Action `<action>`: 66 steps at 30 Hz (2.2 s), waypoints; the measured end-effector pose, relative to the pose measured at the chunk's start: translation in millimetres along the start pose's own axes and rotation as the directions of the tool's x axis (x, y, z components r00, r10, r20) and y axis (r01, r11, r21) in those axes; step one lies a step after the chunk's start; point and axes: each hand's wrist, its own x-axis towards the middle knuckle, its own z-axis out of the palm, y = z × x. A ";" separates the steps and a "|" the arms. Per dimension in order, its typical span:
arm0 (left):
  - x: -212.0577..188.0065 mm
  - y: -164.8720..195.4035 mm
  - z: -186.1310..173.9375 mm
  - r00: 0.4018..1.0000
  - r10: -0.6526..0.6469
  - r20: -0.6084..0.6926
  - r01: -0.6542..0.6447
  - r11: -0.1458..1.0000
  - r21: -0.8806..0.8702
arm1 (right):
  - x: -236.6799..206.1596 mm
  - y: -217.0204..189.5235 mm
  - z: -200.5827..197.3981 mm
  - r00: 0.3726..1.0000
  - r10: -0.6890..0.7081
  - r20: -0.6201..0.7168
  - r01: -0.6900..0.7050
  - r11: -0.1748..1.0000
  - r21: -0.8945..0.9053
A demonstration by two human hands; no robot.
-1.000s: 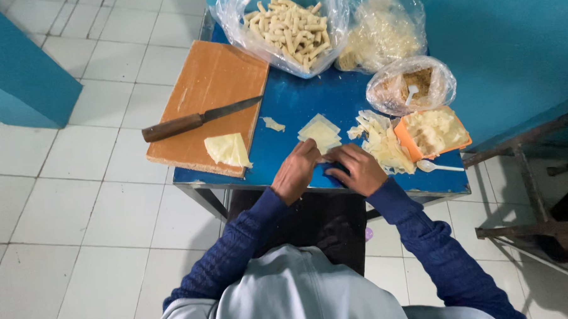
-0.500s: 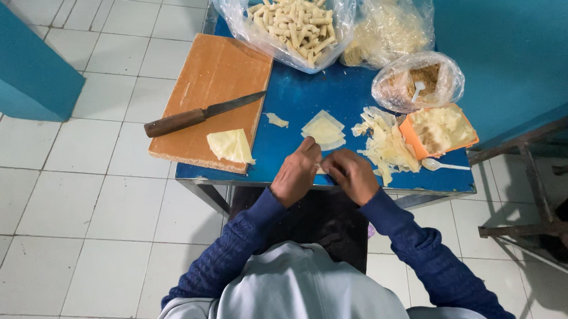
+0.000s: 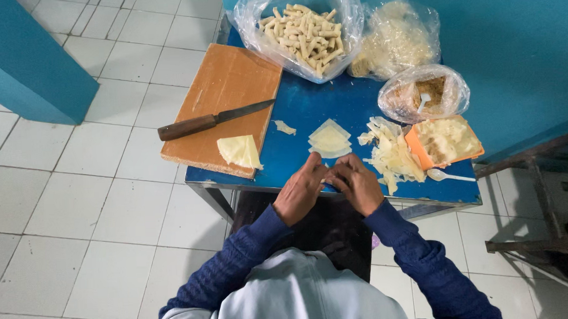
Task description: The person sits at a table folding thin square sheets in half and stacking the folded pieces on the table. They occasionally scoop brown paste from a plastic-covered container with a spoon and handle a bag of puffed snack sticks.
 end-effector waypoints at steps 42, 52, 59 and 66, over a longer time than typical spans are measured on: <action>12.0 -8.6 -3.7 0.990 -0.010 -0.144 0.064 0.925 0.376 | -9.9 -23.1 2.2 0.958 -0.230 -0.171 0.177 0.943 -0.281; -4.8 -8.0 -19.2 0.936 -0.100 -0.336 0.190 0.951 0.244 | 26.4 -15.7 -6.0 0.992 -0.101 -0.080 0.081 0.972 -0.223; -3.0 -4.0 -12.2 0.946 -0.074 -0.316 0.151 0.962 0.226 | 190.2 -15.1 -66.6 0.936 -0.042 -0.349 0.094 0.987 0.132; 2.3 -4.8 -11.1 0.948 -0.090 -0.305 0.153 0.970 0.188 | 167.1 39.7 -148.9 0.946 0.022 -0.324 0.016 0.993 0.114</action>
